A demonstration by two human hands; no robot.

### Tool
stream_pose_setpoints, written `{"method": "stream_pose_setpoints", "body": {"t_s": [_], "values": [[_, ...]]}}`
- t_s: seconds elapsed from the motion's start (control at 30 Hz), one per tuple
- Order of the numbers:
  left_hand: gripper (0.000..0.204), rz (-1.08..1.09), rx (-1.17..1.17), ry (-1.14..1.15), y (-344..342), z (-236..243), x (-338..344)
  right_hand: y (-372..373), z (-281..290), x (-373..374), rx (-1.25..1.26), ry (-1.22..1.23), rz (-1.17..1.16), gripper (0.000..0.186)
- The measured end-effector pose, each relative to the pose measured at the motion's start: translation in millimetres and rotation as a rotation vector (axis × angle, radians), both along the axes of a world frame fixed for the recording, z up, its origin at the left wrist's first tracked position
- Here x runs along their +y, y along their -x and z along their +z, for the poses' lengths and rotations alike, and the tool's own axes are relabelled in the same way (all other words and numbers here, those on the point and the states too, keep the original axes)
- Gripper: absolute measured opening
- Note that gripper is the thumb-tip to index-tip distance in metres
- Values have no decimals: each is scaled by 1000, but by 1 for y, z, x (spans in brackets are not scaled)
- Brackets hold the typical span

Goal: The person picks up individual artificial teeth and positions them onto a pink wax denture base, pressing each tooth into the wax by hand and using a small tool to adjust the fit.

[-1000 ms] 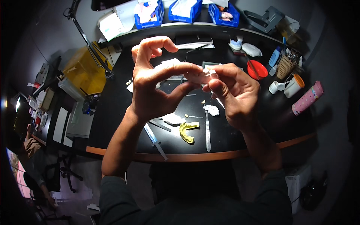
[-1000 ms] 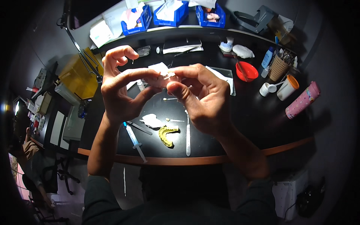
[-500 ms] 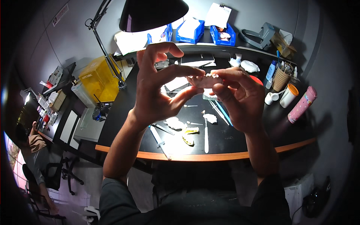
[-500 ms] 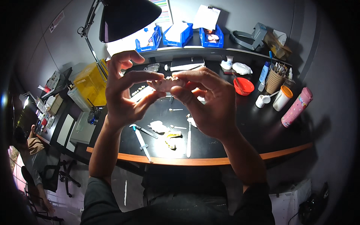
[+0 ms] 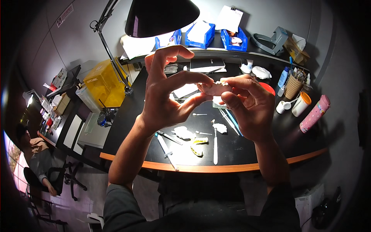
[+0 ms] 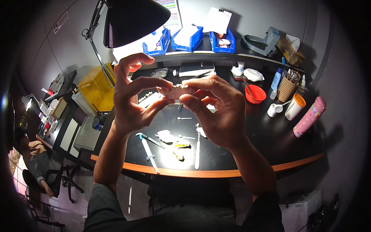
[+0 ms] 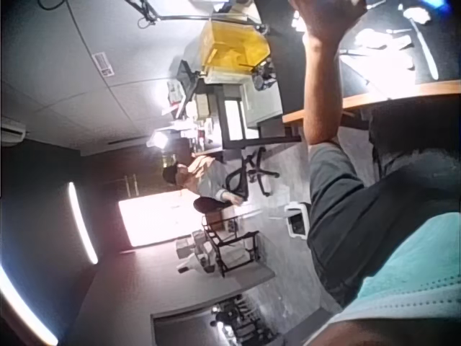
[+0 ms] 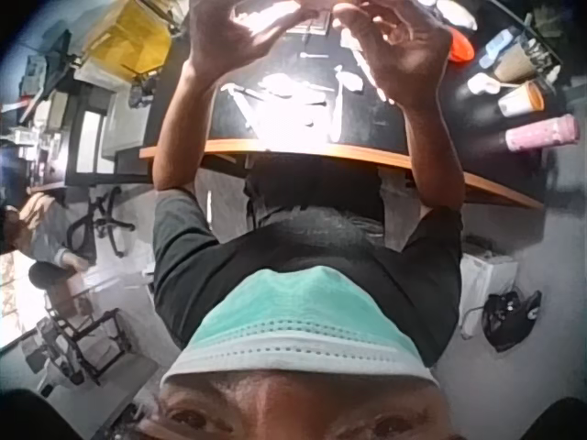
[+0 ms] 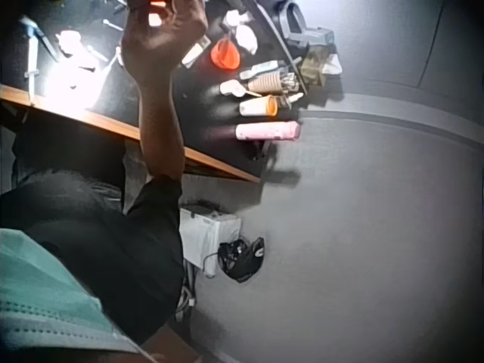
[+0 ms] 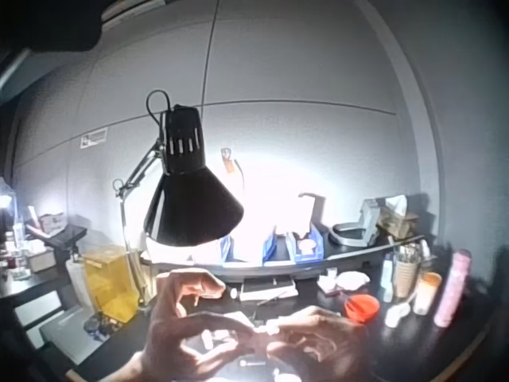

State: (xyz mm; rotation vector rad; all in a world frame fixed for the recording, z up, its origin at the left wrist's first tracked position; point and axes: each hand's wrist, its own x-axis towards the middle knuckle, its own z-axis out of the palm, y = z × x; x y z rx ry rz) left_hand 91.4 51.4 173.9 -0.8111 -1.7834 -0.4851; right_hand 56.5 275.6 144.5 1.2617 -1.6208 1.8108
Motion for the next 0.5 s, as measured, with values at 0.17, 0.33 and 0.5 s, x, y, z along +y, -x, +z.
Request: {"method": "stream_pose_setpoints", "body": {"t_s": [0.17, 0.33, 0.5], "values": [[42, 9, -4, -2, 2, 3, -1, 5, 2, 0, 15, -21, -22, 28], [43, 1, -10, -10, 10, -2, -2, 9, -2, 0, 2, -22, -28, 29], [40, 2, -41, -13, 18, -15, 1, 15, -8, 5, 45, -68, -77, 30]]}}
